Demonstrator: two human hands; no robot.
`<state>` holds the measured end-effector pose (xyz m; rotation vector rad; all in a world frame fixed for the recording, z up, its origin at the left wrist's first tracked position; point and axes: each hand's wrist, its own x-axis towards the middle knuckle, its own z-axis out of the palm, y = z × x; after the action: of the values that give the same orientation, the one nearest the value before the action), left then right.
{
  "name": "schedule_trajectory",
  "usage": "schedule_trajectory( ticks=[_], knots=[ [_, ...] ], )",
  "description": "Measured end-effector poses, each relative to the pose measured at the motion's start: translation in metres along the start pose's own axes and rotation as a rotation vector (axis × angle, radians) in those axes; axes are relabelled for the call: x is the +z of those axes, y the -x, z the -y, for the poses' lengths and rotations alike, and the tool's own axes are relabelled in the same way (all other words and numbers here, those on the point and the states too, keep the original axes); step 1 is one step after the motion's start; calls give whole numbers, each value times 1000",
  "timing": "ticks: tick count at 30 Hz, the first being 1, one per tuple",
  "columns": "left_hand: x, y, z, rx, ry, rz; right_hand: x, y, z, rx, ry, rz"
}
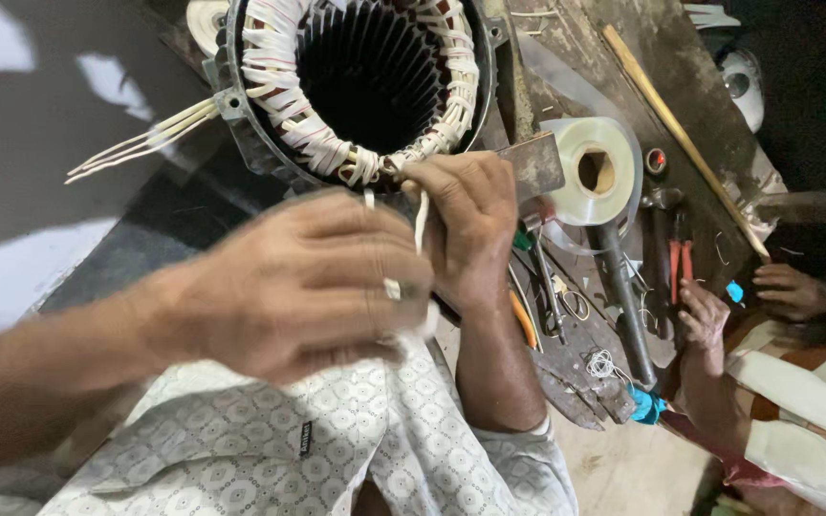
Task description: The person secures the windings of a motor stator by wrapping white insulating tape around the coil ends and tapping them with a hammer. They repeatedly wrap, cut, and tap the tape to secure the windings in place.
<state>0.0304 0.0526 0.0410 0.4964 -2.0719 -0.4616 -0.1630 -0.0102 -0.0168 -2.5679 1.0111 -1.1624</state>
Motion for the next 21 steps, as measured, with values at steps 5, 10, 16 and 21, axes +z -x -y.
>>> schedule_trajectory(
  ticks=[5, 10, 16, 21],
  knots=[
    [-42, -25, 74, -173, -540, 327, -1, 9, 2, 229, -239, -101],
    [-30, -35, 92, -564, -616, 1001, -3, 19, -4, 284, -568, -235],
    [-42, -56, 92, -405, -258, 689, -1, 25, -9, 326, -761, -367],
    [-36, -67, 93, -625, -468, 1037, -1, 24, -9, 323, -777, -385]
  ],
)
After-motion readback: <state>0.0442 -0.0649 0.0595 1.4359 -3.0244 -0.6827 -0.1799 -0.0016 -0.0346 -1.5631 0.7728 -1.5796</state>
